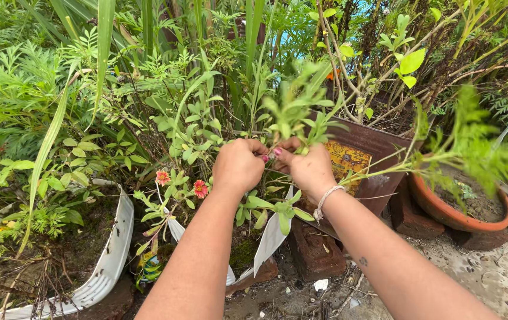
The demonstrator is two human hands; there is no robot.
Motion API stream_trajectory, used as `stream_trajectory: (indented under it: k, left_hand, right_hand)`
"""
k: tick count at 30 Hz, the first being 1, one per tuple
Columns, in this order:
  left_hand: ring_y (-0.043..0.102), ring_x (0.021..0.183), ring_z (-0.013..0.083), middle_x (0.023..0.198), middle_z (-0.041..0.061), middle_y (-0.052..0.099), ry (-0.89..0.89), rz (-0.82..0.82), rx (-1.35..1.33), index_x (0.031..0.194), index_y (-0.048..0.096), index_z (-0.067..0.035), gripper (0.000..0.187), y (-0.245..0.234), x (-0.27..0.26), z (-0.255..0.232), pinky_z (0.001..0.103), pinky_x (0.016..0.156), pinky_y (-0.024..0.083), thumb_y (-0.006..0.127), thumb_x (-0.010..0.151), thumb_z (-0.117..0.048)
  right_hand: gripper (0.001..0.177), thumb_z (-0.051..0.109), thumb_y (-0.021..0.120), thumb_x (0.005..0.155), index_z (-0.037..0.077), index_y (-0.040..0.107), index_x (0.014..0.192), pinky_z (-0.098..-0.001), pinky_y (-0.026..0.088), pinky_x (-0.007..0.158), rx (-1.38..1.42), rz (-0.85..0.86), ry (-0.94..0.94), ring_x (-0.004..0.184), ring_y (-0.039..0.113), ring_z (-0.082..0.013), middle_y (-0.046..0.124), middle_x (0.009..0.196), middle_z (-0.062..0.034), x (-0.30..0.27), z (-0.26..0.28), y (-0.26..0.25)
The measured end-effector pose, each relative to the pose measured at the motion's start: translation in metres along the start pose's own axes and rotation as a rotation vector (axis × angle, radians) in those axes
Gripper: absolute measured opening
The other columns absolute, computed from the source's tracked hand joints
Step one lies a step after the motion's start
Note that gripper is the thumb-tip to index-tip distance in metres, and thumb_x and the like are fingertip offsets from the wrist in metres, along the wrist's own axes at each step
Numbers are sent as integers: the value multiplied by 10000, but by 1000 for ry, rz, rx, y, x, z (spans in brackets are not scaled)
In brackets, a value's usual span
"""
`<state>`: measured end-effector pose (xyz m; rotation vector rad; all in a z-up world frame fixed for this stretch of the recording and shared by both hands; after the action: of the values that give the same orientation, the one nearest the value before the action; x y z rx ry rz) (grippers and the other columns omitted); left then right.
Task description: The person prunes various plants by hand, pinching off leaves and small stems from several different plants in containers.
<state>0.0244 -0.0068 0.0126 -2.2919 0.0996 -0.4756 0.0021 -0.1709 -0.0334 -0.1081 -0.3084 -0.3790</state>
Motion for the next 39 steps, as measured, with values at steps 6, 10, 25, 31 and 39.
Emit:
stream_trajectory:
  k: [6, 10, 25, 31, 39]
  left_hand:
    - [716, 966, 325, 1013, 117, 755, -53, 28, 30, 1028, 803, -260, 267, -2, -2, -2, 465, 851, 560, 690, 803, -169]
    - [722, 950, 319, 984, 117, 764, -23, 19, 8, 1002, 816, -261, 239, -3, -3, -3, 452, 862, 561, 697, 805, -198]
    - [728, 915, 315, 958, 110, 767, -8, 38, 0, 1013, 813, -284, 239, -1, -4, -2, 446, 841, 566, 724, 801, -216]
    - [732, 890, 311, 920, 110, 767, 31, 30, 20, 992, 813, -277, 189, -2, -7, -5, 449, 823, 569, 742, 820, -242]
    - [743, 900, 285, 922, 78, 783, 13, 56, -7, 985, 817, -256, 242, 2, -5, -6, 417, 845, 576, 717, 775, -190]
  right_hand:
    - [106, 101, 695, 919, -1, 705, 948, -315, 594, 632, 259, 97, 137, 727, 743, -192, 751, 888, -75, 3, -8, -3]
    - [232, 150, 737, 876, 135, 647, 1090, -266, 498, 625, 265, 23, 100, 799, 716, -138, 763, 1007, 1, -2, -2, 0]
    - [143, 156, 710, 941, 31, 652, 979, -292, 487, 617, 242, 25, 84, 705, 687, -176, 702, 901, -50, -3, -2, -4]
    - [116, 138, 677, 918, 31, 673, 963, -328, 535, 650, 318, 26, 218, 702, 695, -198, 750, 930, -126, 4, -10, -12]
    - [214, 260, 602, 980, 72, 656, 1067, -320, 550, 670, 346, 86, 167, 785, 742, -201, 742, 968, -68, 8, -23, -14]
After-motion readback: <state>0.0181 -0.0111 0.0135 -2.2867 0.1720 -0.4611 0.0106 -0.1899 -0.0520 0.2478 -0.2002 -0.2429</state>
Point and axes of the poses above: each hand's wrist, its own x-axis towards the middle knuckle, its own y-axis out of the palm, z = x × y, the point moved 3 cm from there along x, towards the middle knuckle
